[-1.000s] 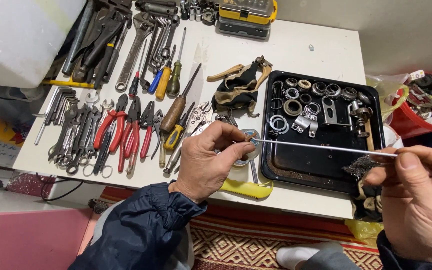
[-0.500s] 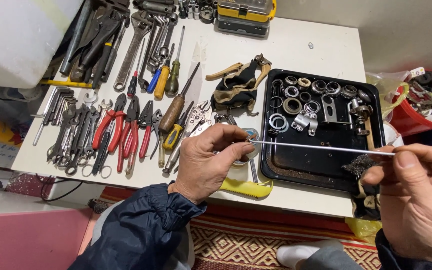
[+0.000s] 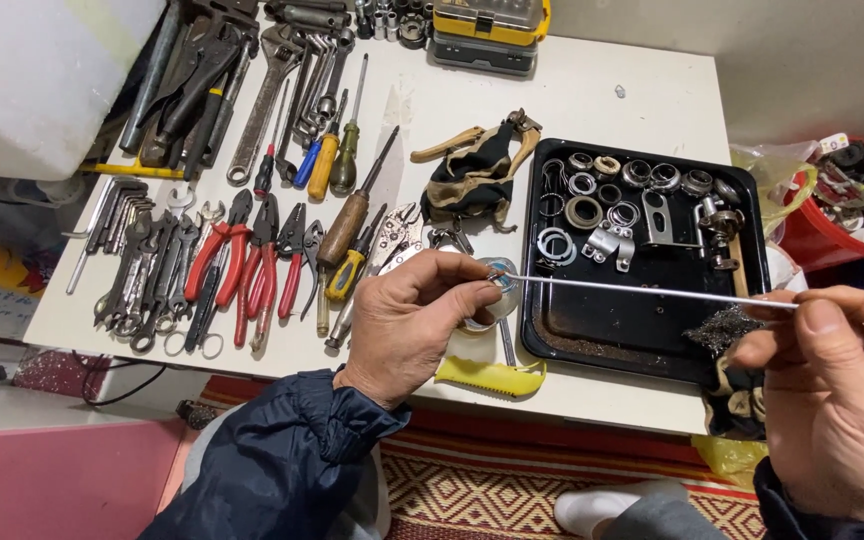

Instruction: The person sits at a workbench and cleans small metal parts using a wire brush and a liquid from a plastic bottle. They repeatedly dip the brush into the bottle, scrub the parts, and wipe them with a cloth.

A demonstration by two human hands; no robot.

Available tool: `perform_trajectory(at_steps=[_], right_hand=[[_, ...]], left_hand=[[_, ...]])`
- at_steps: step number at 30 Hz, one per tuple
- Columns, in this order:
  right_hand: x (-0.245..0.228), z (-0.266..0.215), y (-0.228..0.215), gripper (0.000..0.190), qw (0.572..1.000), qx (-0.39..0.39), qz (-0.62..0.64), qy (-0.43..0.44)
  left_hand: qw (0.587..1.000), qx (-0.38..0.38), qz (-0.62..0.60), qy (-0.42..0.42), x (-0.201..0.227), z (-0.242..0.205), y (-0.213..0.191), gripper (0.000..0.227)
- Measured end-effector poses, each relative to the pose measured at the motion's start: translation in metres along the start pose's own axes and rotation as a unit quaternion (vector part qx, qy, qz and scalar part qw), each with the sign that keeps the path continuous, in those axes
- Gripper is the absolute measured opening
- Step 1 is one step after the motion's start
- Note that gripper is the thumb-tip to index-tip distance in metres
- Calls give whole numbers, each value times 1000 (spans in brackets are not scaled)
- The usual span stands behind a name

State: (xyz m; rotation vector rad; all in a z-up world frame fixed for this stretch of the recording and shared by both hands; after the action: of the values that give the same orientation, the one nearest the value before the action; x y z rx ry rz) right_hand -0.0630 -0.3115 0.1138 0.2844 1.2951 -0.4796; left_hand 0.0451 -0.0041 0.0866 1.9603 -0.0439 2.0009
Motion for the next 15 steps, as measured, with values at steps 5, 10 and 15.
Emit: perform_trajectory(at_steps=[5,10,15], right_hand=[[3,0,-2,18,1000,-9,6,-4],[-1,0,2,18,1000,-9,-21,-3],[1,-1,4,16,1000,-11,8,7]], left_hand=[[1000,-4,20,6,2,0,1,16],[1000,-10,7,10,1,-1,1,16],[999,-2,25,19,2,-1,1,15]])
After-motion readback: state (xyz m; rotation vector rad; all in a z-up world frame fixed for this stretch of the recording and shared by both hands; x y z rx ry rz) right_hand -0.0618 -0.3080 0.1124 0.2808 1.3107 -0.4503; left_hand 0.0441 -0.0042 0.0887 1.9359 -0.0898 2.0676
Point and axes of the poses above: each hand's wrist, its own z-axis towards the middle knuckle, its own y-axis out of the palm, x = y × z, the point moved 6 cm from there along z, towards the middle knuckle, and after that the axes turned 5 degrees about -y, right-handed, at the moved point
